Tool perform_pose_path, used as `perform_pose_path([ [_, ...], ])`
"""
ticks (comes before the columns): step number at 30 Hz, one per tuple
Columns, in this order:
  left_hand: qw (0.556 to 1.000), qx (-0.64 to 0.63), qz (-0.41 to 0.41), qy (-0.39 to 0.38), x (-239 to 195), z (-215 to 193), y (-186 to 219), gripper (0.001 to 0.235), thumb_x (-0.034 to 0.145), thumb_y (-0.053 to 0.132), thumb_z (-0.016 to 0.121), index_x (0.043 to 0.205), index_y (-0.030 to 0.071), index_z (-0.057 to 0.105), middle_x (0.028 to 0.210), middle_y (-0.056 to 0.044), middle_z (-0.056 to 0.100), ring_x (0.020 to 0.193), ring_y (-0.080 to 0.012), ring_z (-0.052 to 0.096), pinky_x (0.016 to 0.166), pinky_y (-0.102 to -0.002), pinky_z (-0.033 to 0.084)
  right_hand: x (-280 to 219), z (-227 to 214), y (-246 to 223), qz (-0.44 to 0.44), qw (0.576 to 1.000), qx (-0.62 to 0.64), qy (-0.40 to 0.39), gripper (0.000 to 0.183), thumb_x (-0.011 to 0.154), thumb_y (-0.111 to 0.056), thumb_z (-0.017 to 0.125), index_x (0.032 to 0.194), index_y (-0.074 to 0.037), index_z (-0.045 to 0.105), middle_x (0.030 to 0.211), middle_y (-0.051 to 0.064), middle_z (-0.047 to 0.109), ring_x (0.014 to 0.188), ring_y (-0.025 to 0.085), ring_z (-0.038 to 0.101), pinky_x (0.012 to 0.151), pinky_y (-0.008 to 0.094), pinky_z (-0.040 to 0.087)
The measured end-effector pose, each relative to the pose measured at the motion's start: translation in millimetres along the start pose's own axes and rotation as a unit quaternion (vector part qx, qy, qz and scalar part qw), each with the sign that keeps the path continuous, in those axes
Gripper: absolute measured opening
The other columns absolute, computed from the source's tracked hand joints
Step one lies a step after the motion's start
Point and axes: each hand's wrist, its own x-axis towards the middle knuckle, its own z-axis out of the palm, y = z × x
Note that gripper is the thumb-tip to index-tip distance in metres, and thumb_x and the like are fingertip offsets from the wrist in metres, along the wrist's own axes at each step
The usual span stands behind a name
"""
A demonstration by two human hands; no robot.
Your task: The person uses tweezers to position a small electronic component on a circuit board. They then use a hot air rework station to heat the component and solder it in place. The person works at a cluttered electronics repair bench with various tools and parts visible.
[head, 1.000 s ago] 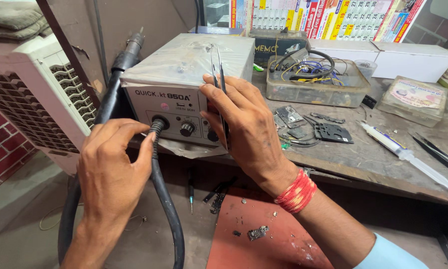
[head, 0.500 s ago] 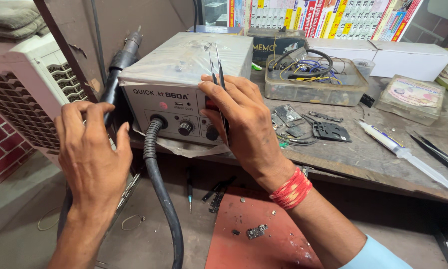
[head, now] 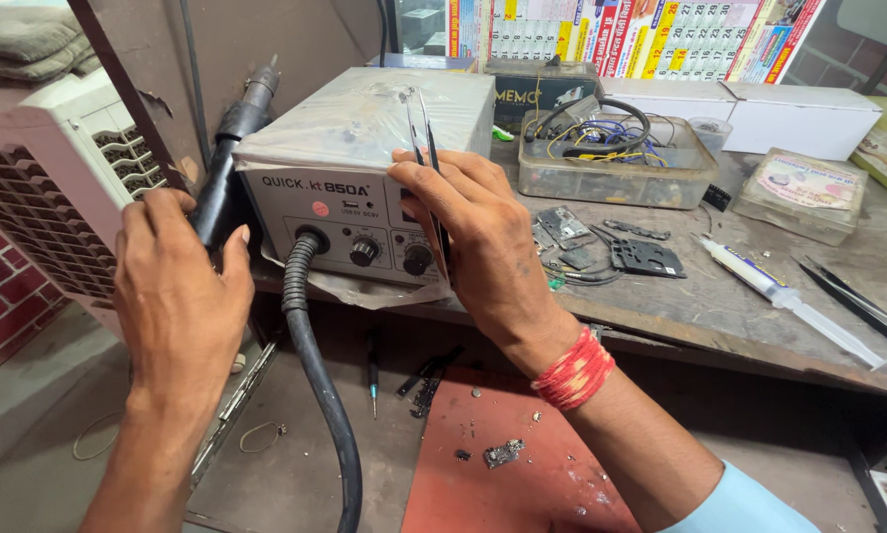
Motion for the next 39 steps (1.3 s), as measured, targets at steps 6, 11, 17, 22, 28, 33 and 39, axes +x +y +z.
perform_pose_path([
  [6, 0.999, 0.025, -0.022, -0.036, 5, 5, 5, 0.039, 0.100, 0.016, 0.074, 0.122, -0.006, 0.051, 0.105, -0.027, 0.062, 0.088, -0.0455, 0.069, 0.071, -0.054, 0.054, -1, 2, 0, 0.007, 1.000, 0.009, 0.009, 0.033, 0.092, 0.001, 0.074, 0.124, -0.006, 0.066, 0.125, 0.009, 0.072, 0.122, 0.030, 0.065, 0.104, 0.041, 0.051],
  [11, 0.999, 0.033, 0.002, -0.027, 6, 7, 5, 0.048, 0.101, 0.012, 0.071, 0.141, -0.003, 0.049, 0.100, -0.028, 0.063, 0.083, -0.0480, 0.069, 0.067, -0.055, 0.054, -2, 3, 1, 0.013, 1.000, 0.018, 0.009, 0.036, 0.090, 0.003, 0.074, 0.124, -0.006, 0.066, 0.124, 0.009, 0.073, 0.122, 0.029, 0.065, 0.104, 0.040, 0.051],
  [17, 0.999, 0.035, 0.008, -0.031, 6, 7, 4, 0.044, 0.101, 0.010, 0.070, 0.139, 0.000, 0.051, 0.093, -0.027, 0.064, 0.081, -0.0468, 0.069, 0.066, -0.055, 0.054, -1, 2, 1, 0.015, 1.000, 0.023, 0.009, 0.037, 0.090, 0.003, 0.073, 0.125, -0.006, 0.066, 0.124, 0.009, 0.073, 0.121, 0.029, 0.065, 0.104, 0.040, 0.050],
  [22, 0.999, 0.024, 0.025, -0.015, 5, 12, 0, 0.042, 0.101, 0.007, 0.070, 0.139, -0.001, 0.054, 0.092, -0.026, 0.066, 0.080, -0.0436, 0.071, 0.064, -0.052, 0.057, -1, 1, 1, 0.018, 1.000, 0.025, 0.008, 0.035, 0.092, 0.002, 0.072, 0.125, -0.006, 0.066, 0.124, 0.008, 0.073, 0.121, 0.029, 0.065, 0.105, 0.040, 0.050],
  [28, 0.999, 0.006, 0.036, 0.009, 3, 15, -5, 0.042, 0.100, 0.005, 0.071, 0.138, -0.004, 0.059, 0.092, -0.027, 0.068, 0.079, -0.0413, 0.072, 0.064, -0.048, 0.058, -1, 3, 2, 0.015, 1.000, 0.018, 0.011, 0.033, 0.093, 0.000, 0.072, 0.125, -0.007, 0.067, 0.124, 0.008, 0.073, 0.121, 0.029, 0.066, 0.105, 0.040, 0.050],
  [33, 1.000, -0.003, 0.020, 0.002, 6, 15, -5, 0.041, 0.100, 0.006, 0.072, 0.138, -0.004, 0.062, 0.090, -0.026, 0.069, 0.077, -0.0400, 0.072, 0.063, -0.048, 0.057, 0, 1, 3, 0.018, 1.000, 0.015, 0.011, 0.034, 0.092, 0.000, 0.073, 0.124, -0.007, 0.067, 0.123, 0.009, 0.073, 0.120, 0.030, 0.066, 0.104, 0.039, 0.050],
  [39, 0.999, -0.011, 0.030, 0.019, 5, 11, -4, 0.040, 0.099, 0.005, 0.073, 0.137, -0.004, 0.064, 0.089, -0.025, 0.069, 0.077, -0.0392, 0.071, 0.066, -0.049, 0.055, 0, 1, 2, 0.016, 1.000, 0.012, 0.009, 0.031, 0.094, -0.001, 0.073, 0.124, -0.007, 0.067, 0.123, 0.008, 0.073, 0.121, 0.029, 0.066, 0.104, 0.039, 0.050],
])
